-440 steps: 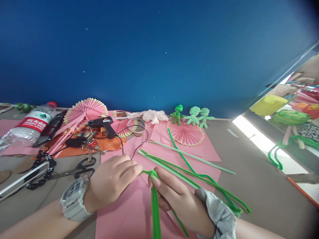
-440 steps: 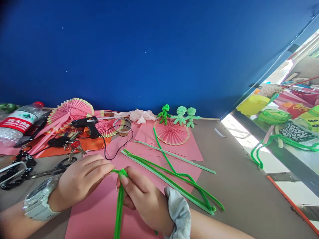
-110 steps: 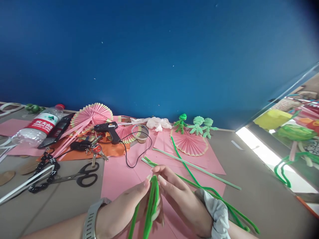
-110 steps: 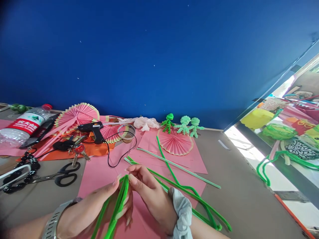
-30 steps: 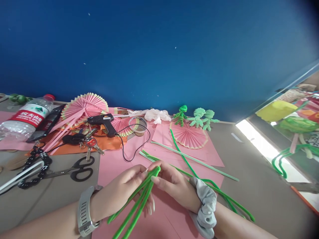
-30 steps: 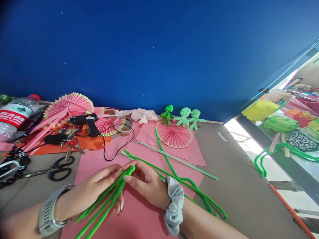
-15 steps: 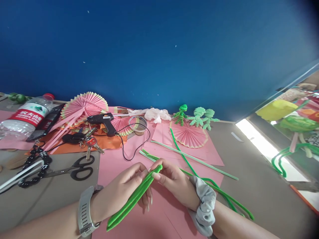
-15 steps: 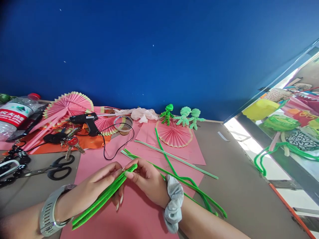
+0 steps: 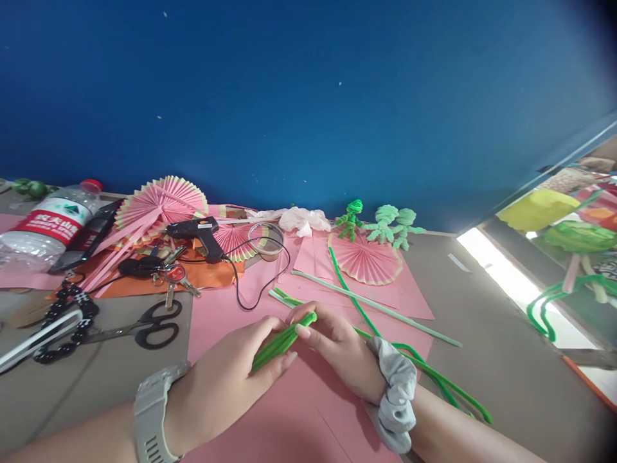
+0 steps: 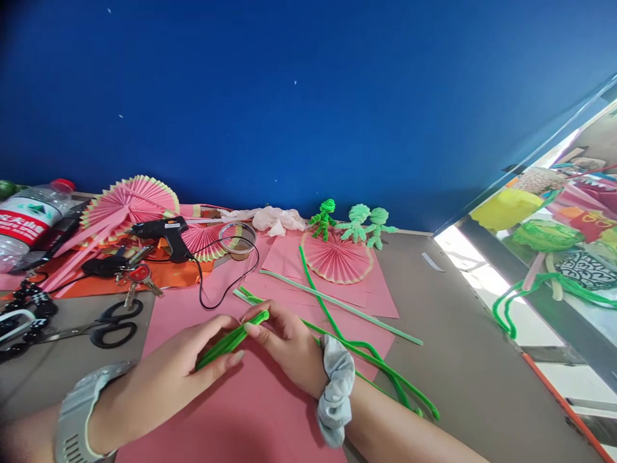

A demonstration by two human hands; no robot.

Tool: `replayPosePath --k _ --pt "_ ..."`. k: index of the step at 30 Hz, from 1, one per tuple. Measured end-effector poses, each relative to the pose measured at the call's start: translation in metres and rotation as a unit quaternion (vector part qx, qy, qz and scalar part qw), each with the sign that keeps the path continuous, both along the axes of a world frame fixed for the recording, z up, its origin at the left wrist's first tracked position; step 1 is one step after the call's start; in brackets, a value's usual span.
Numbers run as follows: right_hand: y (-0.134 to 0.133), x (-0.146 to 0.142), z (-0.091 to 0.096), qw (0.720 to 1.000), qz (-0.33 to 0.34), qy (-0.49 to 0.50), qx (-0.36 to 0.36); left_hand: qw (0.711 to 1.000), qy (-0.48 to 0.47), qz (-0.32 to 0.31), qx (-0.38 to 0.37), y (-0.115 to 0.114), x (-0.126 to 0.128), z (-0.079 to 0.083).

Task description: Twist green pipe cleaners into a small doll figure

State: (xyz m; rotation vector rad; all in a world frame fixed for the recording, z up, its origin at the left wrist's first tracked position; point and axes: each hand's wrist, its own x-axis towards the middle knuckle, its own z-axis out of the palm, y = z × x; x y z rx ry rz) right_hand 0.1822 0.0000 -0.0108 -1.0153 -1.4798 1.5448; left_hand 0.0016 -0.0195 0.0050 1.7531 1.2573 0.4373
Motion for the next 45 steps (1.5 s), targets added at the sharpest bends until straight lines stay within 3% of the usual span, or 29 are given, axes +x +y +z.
replayPosePath --k 2,12,19,24,32,45 --pt "-0.001 0.000 -0.001 1.000 -0.009 0.002 -0.016 0.999 0.026 0.013 0.037 -0.001 -0.001 0.000" --pt "-0.003 -0.002 -0.008 0.993 -0.003 0.081 -0.082 0.998 -0.001 0.023 0.054 0.001 0.000 0.000" --pt "-0.002 0.000 -0.009 0.986 -0.070 0.121 -0.094 0.987 0.099 0.005 0.127 0.005 -0.004 0.001" --pt "-0.001 0.000 -0.008 0.977 -0.108 0.154 -0.103 0.982 0.133 -0.014 0.134 0.010 -0.008 0.000" --pt "0.001 -0.001 -0.005 0.964 -0.166 0.179 -0.105 0.990 0.099 -0.022 0.100 0.012 -0.009 0.000" --pt "0.008 0.005 -0.009 0.935 -0.210 0.251 -0.134 0.981 0.065 0.037 0.181 0.017 -0.014 -0.006"
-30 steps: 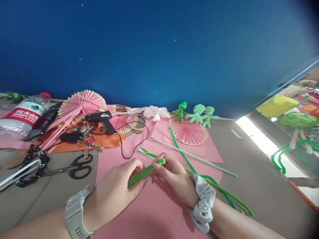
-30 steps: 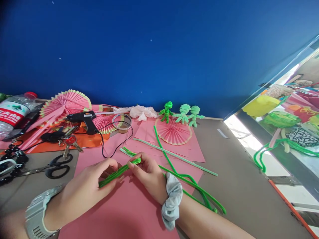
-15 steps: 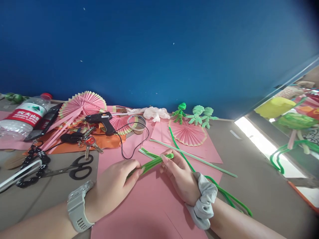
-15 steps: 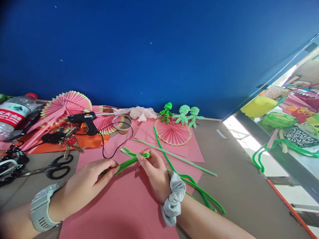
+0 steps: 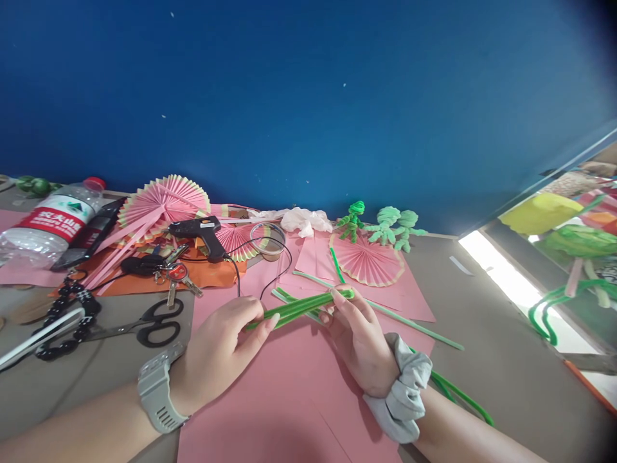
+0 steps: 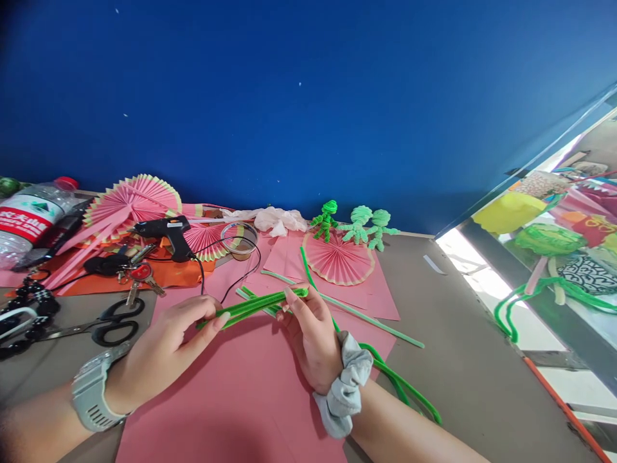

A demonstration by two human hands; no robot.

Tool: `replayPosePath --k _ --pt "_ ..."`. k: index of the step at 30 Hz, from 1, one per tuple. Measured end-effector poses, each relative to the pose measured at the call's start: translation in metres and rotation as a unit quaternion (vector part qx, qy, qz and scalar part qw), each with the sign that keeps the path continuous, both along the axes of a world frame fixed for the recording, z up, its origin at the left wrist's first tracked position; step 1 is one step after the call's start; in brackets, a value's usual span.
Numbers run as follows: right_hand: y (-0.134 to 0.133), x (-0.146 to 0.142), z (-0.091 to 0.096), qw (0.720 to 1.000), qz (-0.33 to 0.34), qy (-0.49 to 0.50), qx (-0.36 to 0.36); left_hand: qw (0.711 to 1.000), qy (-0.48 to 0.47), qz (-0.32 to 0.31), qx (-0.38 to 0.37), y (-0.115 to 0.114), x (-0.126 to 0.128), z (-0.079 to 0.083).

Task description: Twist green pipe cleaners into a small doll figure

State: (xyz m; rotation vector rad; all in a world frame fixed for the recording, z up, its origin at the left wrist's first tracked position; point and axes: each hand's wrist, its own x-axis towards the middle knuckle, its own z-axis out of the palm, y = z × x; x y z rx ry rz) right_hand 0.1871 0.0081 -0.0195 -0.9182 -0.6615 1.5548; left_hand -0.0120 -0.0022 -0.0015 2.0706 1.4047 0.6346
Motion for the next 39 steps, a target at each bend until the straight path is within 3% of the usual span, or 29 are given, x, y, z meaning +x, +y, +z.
replayPosePath --k 6,16,21,23,25,27,28,30,32,34,39 --pt "-0.001 -0.002 0.000 1.000 -0.012 -0.006 -0.015 0.996 -0.073 0.056 0.012 0.003 -0.003 0.002" --pt "0.000 0.000 -0.004 1.000 0.003 0.016 -0.011 0.991 -0.128 0.036 -0.033 -0.004 -0.004 -0.001" --pt "-0.001 -0.001 -0.001 1.000 0.009 0.008 0.000 0.938 -0.321 0.104 -0.080 0.000 -0.002 -0.003" --pt "-0.004 -0.002 0.002 0.999 0.039 -0.004 0.001 0.928 -0.343 0.121 -0.078 0.002 -0.002 0.000" --pt "-0.005 -0.003 0.004 0.997 0.080 -0.012 0.007 0.937 -0.318 0.078 -0.122 0.003 -0.002 0.006" --pt "-0.005 -0.002 0.004 0.994 0.108 -0.016 0.017 0.927 -0.287 -0.029 -0.239 0.004 -0.003 0.014" --pt "-0.004 -0.001 0.004 0.993 0.115 -0.017 0.021 0.895 -0.290 -0.104 -0.322 0.004 -0.003 0.018" --pt "-0.002 0.001 0.003 0.991 0.127 -0.015 0.027 0.806 -0.312 -0.228 -0.448 0.003 -0.003 0.022" --pt "-0.001 0.002 0.001 0.988 0.147 -0.016 0.030 0.739 -0.331 -0.288 -0.511 0.003 -0.002 0.022" --pt "-0.001 0.003 0.000 0.983 0.176 -0.029 0.038 0.726 -0.344 -0.278 -0.526 0.001 0.000 0.017" --pt "-0.006 0.003 0.001 0.955 0.248 -0.134 0.097 0.779 -0.345 -0.150 -0.501 -0.004 0.006 0.005"
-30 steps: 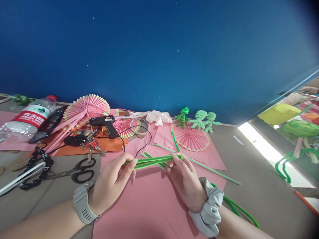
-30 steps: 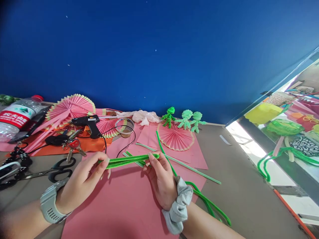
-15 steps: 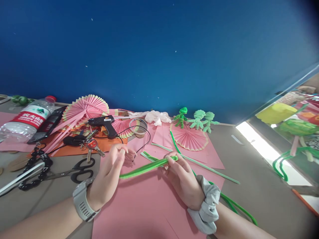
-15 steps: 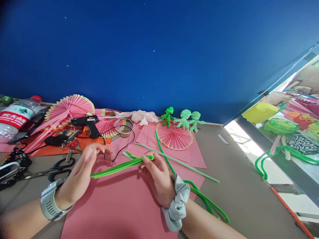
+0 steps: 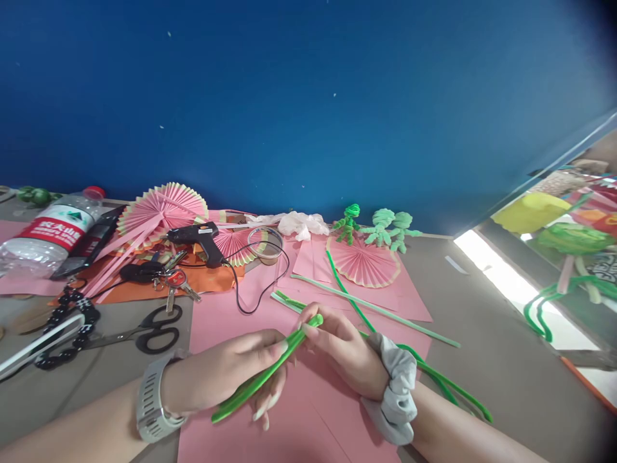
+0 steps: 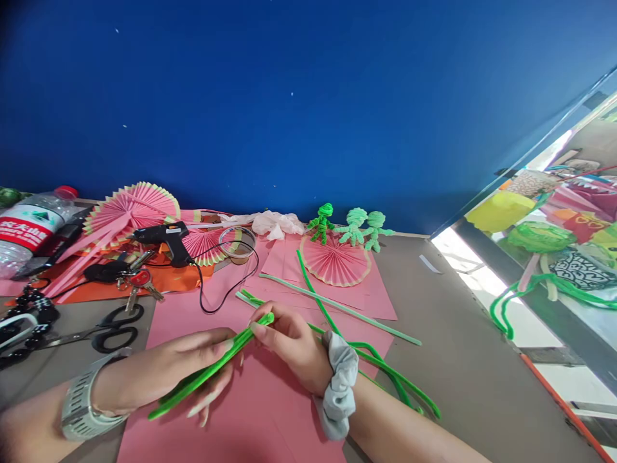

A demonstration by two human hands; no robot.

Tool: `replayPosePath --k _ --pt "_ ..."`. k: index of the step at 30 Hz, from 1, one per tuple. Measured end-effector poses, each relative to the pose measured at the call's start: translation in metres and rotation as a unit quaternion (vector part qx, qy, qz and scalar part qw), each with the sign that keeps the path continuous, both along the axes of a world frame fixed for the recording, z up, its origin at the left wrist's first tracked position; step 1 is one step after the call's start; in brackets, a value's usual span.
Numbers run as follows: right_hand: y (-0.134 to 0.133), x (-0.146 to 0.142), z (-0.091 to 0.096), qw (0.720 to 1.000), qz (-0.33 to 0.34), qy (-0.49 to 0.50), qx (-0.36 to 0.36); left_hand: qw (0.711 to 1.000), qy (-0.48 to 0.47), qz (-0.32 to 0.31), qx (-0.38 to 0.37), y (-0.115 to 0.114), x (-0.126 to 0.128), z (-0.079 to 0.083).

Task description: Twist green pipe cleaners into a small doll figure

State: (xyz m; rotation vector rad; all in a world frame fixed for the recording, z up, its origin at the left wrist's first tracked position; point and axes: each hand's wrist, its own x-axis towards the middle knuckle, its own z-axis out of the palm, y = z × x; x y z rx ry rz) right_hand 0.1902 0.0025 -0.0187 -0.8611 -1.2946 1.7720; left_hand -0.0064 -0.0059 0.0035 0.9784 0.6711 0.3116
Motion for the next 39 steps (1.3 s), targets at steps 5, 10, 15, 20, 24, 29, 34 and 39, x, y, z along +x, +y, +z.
replayPosePath --k 5,10,15,20,24,29,34,39 --pt "-0.002 0.001 0.001 0.996 0.008 -0.078 0.046 0.996 0.066 0.020 0.054 -0.005 0.003 -0.004" --pt "-0.003 0.000 0.002 0.993 -0.003 -0.090 0.075 0.989 0.120 0.028 0.080 -0.007 0.001 -0.004" --pt "-0.004 0.001 0.000 0.993 -0.011 -0.091 0.069 0.963 0.198 0.036 0.179 -0.011 -0.002 -0.006" --pt "-0.003 0.001 -0.003 0.994 -0.028 -0.090 0.055 0.927 0.262 0.065 0.261 -0.015 -0.006 -0.015" --pt "-0.003 -0.001 -0.001 0.995 -0.034 -0.079 0.048 0.925 0.251 0.069 0.278 -0.015 -0.004 -0.015" --pt "-0.003 0.000 -0.002 0.999 -0.026 -0.029 0.035 0.933 0.229 0.069 0.269 -0.012 0.001 -0.010" --pt "-0.004 -0.001 -0.002 0.999 0.038 0.002 0.033 0.991 0.101 0.044 0.075 -0.011 0.004 -0.004" --pt "-0.007 -0.005 0.003 0.995 0.063 -0.029 0.078 1.000 0.006 0.006 -0.015 -0.012 0.008 -0.007"
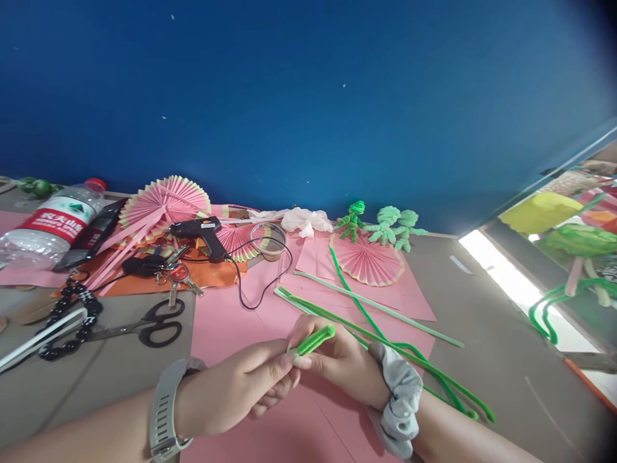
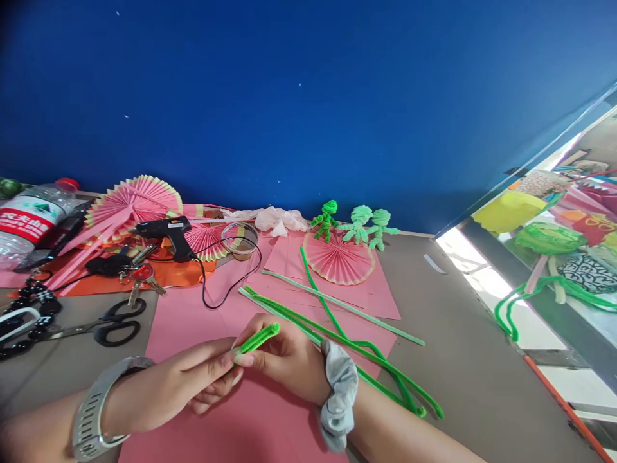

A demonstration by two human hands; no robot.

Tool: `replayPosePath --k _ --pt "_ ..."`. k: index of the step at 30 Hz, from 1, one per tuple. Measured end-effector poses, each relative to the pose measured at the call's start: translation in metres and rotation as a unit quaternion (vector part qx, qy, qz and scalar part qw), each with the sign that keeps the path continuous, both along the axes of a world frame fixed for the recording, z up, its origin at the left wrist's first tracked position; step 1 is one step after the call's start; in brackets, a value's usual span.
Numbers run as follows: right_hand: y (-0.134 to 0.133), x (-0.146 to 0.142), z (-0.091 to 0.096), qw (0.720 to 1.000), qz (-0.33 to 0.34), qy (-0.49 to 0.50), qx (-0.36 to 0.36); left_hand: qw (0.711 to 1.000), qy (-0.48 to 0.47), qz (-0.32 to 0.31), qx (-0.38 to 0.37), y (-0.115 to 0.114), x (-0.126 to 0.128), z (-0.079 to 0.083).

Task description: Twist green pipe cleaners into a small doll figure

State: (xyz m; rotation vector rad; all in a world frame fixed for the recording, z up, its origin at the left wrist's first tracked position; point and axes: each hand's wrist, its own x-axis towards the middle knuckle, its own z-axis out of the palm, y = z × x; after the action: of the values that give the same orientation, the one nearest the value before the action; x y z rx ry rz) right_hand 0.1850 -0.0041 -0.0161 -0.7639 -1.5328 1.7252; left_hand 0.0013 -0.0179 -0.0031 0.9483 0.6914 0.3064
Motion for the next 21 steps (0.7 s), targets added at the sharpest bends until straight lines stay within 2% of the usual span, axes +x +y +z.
replayPosePath --k 4,13,17,21 --pt "0.0001 -0.0011 -0.0006 0.999 -0.032 -0.011 0.013 0.999 -0.021 0.004 -0.025 0.0009 0.0019 -0.0036" --pt "-0.0023 0.0014 -0.0038 0.996 -0.051 -0.056 0.048 0.998 -0.033 -0.010 -0.056 0.0038 0.0003 -0.0090" --pt "-0.0015 0.0019 -0.0028 0.994 -0.045 -0.062 0.084 0.997 -0.042 -0.012 -0.057 0.0037 0.0003 -0.0081" --pt "-0.0003 0.0023 -0.0016 0.993 -0.032 -0.071 0.086 0.998 -0.039 -0.014 -0.049 0.0031 0.0006 -0.0069"
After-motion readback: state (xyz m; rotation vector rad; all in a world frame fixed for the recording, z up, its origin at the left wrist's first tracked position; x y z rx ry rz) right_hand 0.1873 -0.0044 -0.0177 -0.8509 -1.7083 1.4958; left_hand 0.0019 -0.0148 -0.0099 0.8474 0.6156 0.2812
